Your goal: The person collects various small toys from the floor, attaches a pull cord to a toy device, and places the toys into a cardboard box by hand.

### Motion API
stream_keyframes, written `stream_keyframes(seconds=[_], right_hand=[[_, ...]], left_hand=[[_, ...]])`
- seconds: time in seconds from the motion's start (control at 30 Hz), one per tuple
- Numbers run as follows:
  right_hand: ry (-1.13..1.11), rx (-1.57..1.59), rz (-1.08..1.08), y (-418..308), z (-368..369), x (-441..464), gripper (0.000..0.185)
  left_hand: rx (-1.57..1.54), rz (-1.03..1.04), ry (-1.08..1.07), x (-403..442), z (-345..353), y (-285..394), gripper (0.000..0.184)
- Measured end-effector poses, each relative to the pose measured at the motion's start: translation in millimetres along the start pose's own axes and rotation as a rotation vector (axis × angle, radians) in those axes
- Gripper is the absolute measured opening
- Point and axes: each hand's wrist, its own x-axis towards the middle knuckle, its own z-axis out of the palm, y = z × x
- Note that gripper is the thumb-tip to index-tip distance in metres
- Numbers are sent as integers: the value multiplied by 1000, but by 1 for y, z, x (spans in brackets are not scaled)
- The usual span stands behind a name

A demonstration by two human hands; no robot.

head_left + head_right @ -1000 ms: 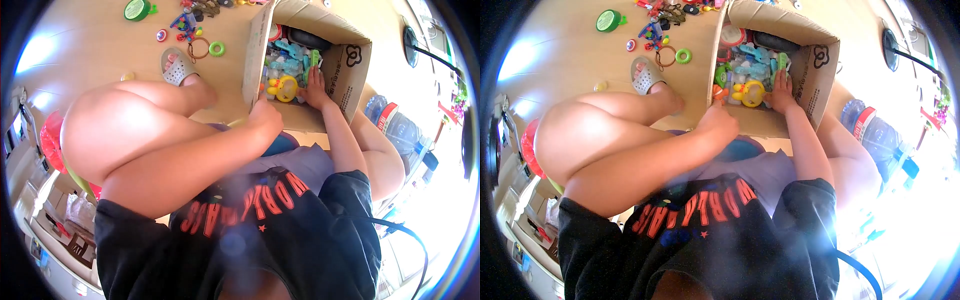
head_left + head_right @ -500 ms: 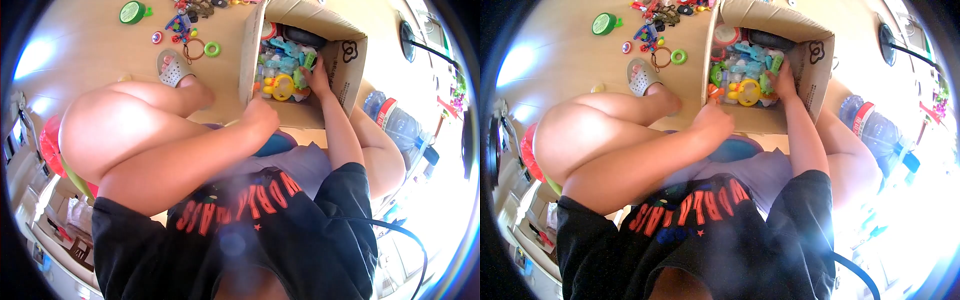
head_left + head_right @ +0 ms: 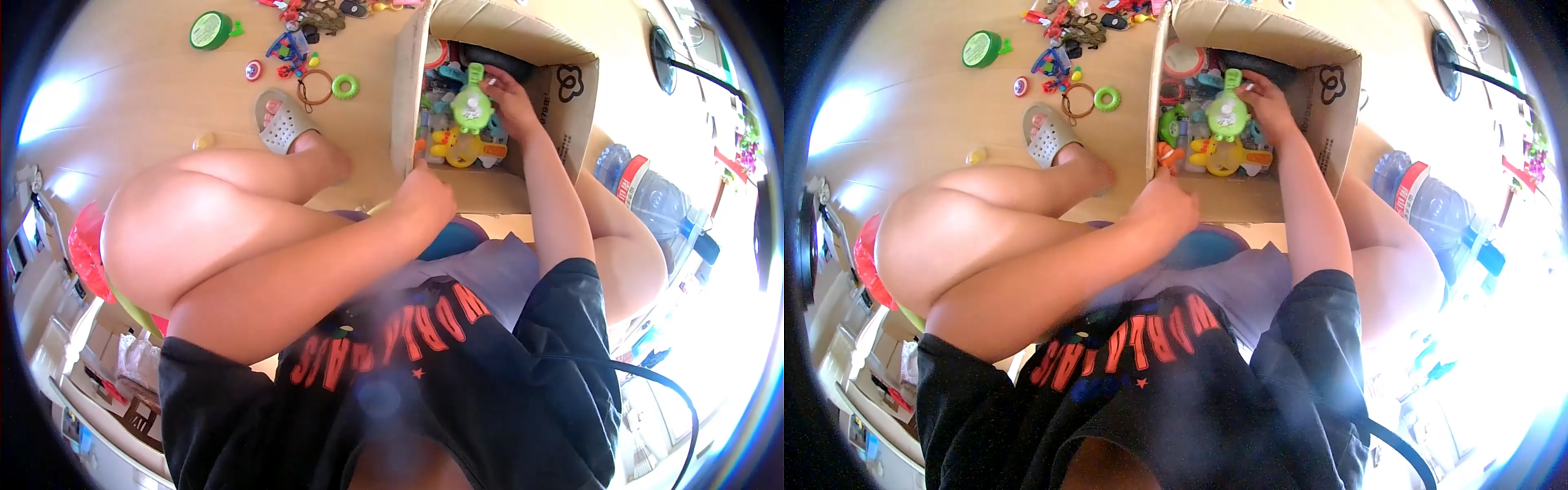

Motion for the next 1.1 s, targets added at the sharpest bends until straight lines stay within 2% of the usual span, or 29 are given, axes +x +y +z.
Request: stream_keyframes(seconds=[0.07, 0.13, 0.2, 0.27, 0.43, 0.53, 0.63, 0.73, 0.83, 0.93, 1.03, 1.1], right_hand=[[-71, 0, 72, 9, 22, 4, 49], [-16, -30, 42, 23, 38, 15, 54], [75, -481, -116, 32, 39, 28, 59], [145, -747, -244, 39, 34, 29, 62], [232, -922, -439, 27, 34, 0, 69], [-2, -1081, -735, 8, 44, -24, 69], [-176, -999, -473, 27, 44, -19, 75], [-180, -1037, -492, 23, 48, -24, 76], [-172, -1239, -511, 28, 49, -28, 76], [-109, -1514, -497, 19, 59, -31, 66], [-53, -1520, -466, 18, 65, -25, 60], [-41, -1359, -429, 12, 71, -23, 49]], left_hand=[[-7, 32, -7, -3, -3, -3, 19], [-54, 58, 2, -4, -5, -5, 19], [-33, 61, 7, -4, -3, -5, 19], [-25, 58, 16, -3, -1, -4, 18], [-12, 46, 46, 0, 1, -4, 19], [-28, 37, 43, -1, -1, -3, 20], [7, 22, 102, -2, 3, -2, 20], [-7, 19, 68, -2, 0, -2, 20], [-42, -26, 100, 5, 7, 1, 19], [-20, -6, 61, 4, 3, 0, 18], [9, -28, 98, 3, 6, 1, 17], [7, -27, 72, 4, 4, 1, 17]])
